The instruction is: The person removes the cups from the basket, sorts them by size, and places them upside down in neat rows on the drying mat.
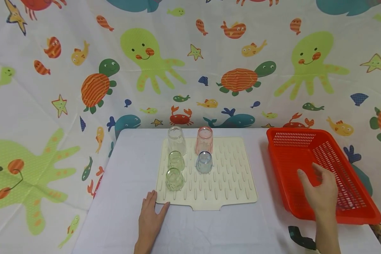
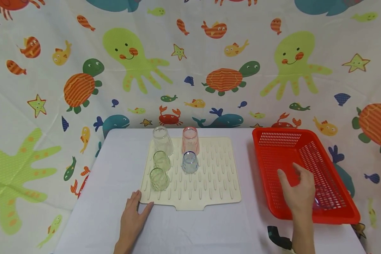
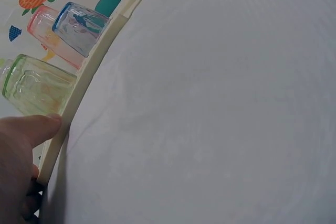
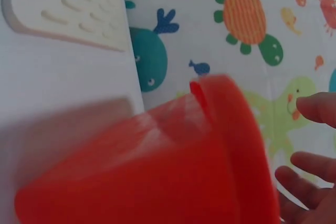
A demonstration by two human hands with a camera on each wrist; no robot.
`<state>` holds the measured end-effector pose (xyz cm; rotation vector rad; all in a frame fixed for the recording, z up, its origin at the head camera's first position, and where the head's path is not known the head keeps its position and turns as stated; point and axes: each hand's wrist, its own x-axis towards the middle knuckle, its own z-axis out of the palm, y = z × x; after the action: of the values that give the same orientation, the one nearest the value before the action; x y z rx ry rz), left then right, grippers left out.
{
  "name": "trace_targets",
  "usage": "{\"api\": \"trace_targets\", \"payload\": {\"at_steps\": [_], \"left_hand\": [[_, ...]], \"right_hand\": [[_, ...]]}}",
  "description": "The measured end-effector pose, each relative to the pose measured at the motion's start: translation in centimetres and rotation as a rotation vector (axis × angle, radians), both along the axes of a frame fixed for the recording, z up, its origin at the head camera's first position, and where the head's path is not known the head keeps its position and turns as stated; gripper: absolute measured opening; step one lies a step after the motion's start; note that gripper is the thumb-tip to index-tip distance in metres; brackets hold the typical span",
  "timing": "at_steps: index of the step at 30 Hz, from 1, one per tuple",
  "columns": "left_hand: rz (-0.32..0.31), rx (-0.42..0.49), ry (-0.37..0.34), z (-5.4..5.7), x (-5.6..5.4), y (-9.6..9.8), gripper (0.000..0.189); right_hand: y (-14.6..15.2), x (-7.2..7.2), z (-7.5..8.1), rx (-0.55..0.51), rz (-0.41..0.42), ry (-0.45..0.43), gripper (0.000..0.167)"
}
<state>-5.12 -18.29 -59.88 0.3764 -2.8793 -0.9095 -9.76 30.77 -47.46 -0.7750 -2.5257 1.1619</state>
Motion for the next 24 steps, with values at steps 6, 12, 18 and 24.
{"api": "trace_targets", "payload": {"at_steps": [6,12,18,24], "left_hand": [[0.002,0.005,0.001,-0.1,0.1,0.0,0.078],[0.003,0.008,0.001,-0.2,0.1,0.0,0.078],[0.004,0.009,-0.017,-0.2,0.0,0.0,0.079],[0.001,0.011,-0.006,-0.3,0.0,0.0,0.078]], "right_hand": [[1.5,0.3,-0.5,0.008,-0.044,-0.03,0.069],[3.1,0.3,-1.2,0.058,-0.07,-0.047,0.07],[4.5,0.4,-1.7,0.094,-0.059,-0.075,0.072],[5.7,0.4,-2.0,0.114,-0.036,-0.155,0.075]]}}
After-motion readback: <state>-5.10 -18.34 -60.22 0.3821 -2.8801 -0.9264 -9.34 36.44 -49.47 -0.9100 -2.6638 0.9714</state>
